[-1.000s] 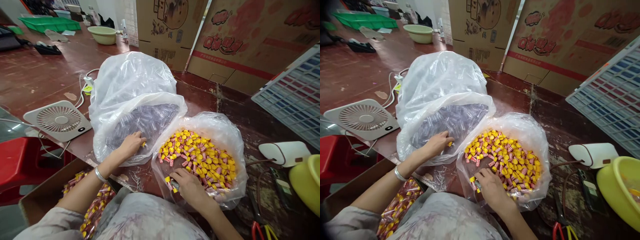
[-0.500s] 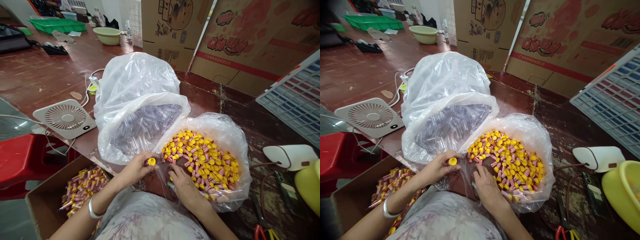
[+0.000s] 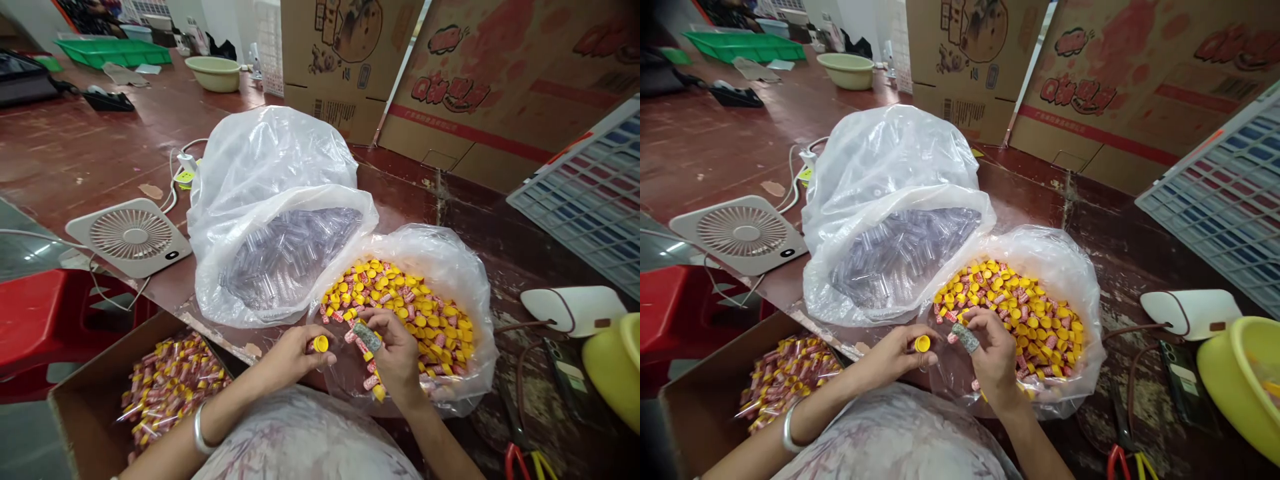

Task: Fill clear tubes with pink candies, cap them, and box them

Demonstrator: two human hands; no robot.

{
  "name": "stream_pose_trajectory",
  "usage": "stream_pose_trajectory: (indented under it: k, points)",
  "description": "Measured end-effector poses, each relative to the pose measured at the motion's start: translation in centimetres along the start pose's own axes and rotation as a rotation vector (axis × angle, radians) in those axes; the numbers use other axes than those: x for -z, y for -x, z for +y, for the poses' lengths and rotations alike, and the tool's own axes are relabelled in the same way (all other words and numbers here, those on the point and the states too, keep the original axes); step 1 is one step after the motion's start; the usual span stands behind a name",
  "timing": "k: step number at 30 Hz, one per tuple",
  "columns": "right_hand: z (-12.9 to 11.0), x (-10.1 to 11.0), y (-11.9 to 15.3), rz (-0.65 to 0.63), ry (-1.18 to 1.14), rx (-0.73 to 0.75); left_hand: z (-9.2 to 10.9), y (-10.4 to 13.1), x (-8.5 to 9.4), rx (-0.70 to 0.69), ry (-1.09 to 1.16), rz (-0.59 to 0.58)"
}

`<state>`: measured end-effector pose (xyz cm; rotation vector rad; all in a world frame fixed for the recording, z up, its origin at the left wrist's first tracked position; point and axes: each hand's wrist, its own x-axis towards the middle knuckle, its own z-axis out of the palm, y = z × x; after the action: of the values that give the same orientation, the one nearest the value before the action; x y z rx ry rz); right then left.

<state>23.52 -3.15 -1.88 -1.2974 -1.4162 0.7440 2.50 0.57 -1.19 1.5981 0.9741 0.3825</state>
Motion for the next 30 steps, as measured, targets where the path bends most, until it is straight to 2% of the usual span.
stream_pose_trajectory:
  k: [3,9,13,15,18,22,24,26,30]
  points:
    - [-0.9,-0.6,-0.2,-0.046,-0.113,-0.010,0.6,0.0,-0.5,-0.006,0.043,-0.030]
    - [-0.7,-0.4,0.1,-0.087,0.056,0.108,1.1,-0.1,-0.6,-0.046,0.291,-0.079]
    - [-1.2,-0.3,0.4,-0.307,0.225,0.204,1.1,-0.8,-0.8,-0.075,0.547,-0.032]
    - [-1.3,-0.6,0.6,-0.353,0.368,0.263,0.9,-1.0,-1.0,-0.040,0.662,-0.021]
    - [-1.0,-1.4,1.1,-0.283,0.510,0.356,0.5,-1.1,-1.7,0.051,0.787,-0.035]
    - [-1.1,-2.5,1.3,-0.210,0.522,0.364,0.2,-1.3,-2.3,0.100,0.844,-0.055]
    - [-1.4,-2.1,1.0,-0.284,0.516,0.371,0.4,-1.4,-1.4,0.106,0.751,-0.079]
    - [-1.5,-0.6,0.4,-0.374,0.545,0.344,0.7,-1.3,0.6,0.095,0.494,-0.051]
    - [-0.2,3.6,0.2,-0.338,0.744,0.227,0.2,-1.6,7.2,-0.028,-0.449,0.232]
